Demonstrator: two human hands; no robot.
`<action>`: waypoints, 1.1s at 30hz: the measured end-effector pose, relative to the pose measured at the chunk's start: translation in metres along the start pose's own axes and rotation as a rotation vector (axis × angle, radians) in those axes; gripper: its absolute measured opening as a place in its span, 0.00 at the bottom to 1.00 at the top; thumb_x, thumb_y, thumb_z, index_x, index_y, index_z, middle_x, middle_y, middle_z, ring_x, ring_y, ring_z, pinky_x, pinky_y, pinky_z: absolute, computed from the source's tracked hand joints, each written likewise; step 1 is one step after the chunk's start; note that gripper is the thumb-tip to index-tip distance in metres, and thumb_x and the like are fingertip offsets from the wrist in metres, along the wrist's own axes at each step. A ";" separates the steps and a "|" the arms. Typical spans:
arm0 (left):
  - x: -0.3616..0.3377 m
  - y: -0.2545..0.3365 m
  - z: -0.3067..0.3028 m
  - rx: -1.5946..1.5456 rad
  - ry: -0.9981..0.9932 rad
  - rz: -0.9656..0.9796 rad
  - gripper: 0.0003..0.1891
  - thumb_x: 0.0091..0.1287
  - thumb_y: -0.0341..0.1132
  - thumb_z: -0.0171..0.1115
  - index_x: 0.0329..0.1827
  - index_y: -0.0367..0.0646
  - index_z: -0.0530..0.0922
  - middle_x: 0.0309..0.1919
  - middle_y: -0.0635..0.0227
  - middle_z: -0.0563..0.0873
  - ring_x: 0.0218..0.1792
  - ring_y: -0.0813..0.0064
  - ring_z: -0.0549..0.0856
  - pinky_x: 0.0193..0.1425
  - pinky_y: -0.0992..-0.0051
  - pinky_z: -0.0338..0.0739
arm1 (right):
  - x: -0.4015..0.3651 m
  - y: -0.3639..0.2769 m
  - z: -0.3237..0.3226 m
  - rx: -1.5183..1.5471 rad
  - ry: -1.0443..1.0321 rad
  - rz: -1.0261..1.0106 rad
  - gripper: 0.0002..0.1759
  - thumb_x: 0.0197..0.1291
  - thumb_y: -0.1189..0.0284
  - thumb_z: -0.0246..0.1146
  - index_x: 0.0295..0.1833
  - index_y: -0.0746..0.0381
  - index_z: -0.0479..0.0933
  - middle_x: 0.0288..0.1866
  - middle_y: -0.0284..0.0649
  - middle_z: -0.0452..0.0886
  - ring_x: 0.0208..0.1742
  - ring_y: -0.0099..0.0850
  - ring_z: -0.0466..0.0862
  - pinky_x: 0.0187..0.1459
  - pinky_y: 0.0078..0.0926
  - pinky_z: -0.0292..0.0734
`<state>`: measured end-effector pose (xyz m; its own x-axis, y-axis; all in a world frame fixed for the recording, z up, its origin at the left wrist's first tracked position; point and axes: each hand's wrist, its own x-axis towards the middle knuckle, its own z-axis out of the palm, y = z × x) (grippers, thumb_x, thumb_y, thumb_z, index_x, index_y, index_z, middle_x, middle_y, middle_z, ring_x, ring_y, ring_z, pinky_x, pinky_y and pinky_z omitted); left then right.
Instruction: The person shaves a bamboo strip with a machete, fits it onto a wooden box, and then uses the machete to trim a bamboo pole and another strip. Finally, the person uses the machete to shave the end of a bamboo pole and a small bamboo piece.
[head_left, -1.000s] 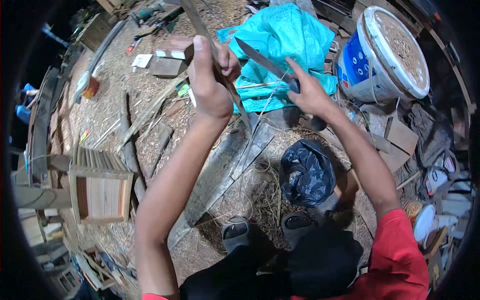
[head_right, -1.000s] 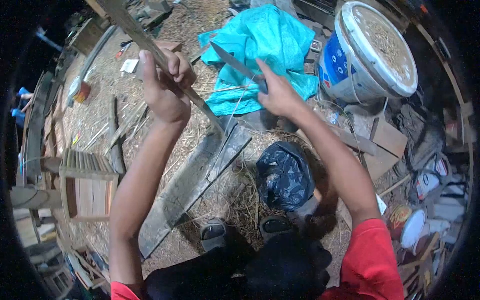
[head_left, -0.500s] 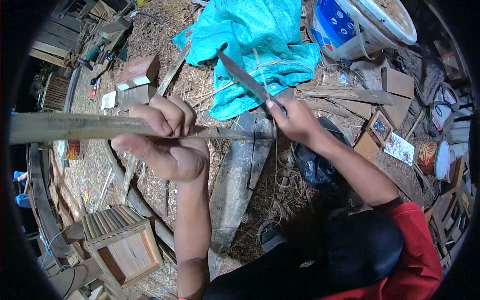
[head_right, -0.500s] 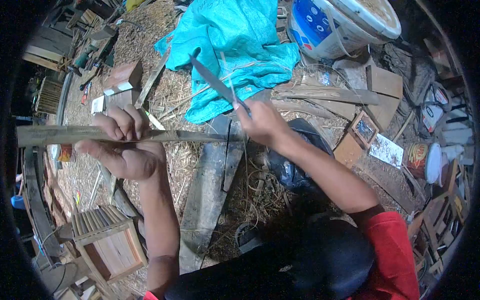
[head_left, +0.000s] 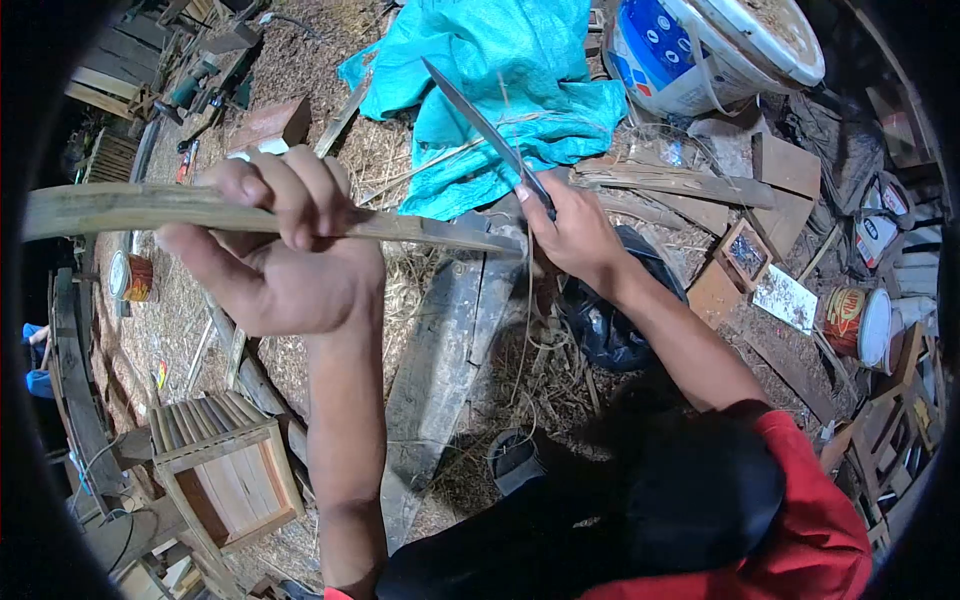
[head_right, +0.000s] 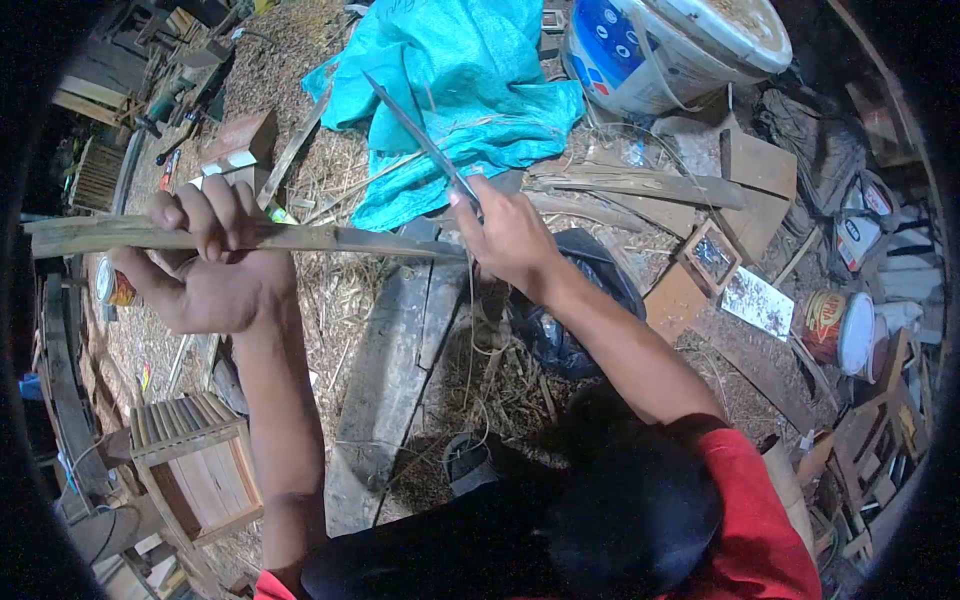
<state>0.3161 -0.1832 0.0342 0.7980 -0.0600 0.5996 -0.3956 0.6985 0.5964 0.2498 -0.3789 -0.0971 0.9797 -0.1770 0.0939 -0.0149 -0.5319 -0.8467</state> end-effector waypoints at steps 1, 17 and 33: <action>-0.003 -0.007 0.007 -0.022 -0.034 0.005 0.29 0.73 0.62 0.39 0.32 0.44 0.70 0.13 0.74 0.61 0.15 0.80 0.58 0.20 0.80 0.52 | -0.001 0.006 -0.003 -0.010 -0.006 -0.005 0.17 0.68 0.61 0.52 0.44 0.67 0.72 0.24 0.57 0.77 0.31 0.56 0.80 0.33 0.48 0.71; -0.035 -0.018 0.035 0.292 -0.002 -0.006 0.31 0.70 0.68 0.39 0.37 0.43 0.65 0.16 0.74 0.62 0.17 0.79 0.60 0.24 0.80 0.56 | 0.006 -0.026 -0.030 0.139 0.169 -0.178 0.19 0.66 0.69 0.56 0.60 0.66 0.70 0.26 0.55 0.79 0.31 0.56 0.81 0.34 0.49 0.74; -0.015 0.012 0.041 -0.010 -0.018 0.044 0.32 0.70 0.69 0.33 0.22 0.50 0.56 0.17 0.74 0.57 0.15 0.81 0.53 0.16 0.81 0.47 | -0.049 -0.069 -0.020 0.131 -0.217 -0.217 0.18 0.62 0.76 0.55 0.57 0.69 0.67 0.28 0.57 0.79 0.32 0.55 0.81 0.33 0.46 0.74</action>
<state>0.2809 -0.2027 0.0545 0.7714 -0.0422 0.6349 -0.4253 0.7080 0.5638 0.1983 -0.3504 -0.0325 0.9771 0.1168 0.1777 0.2109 -0.4245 -0.8805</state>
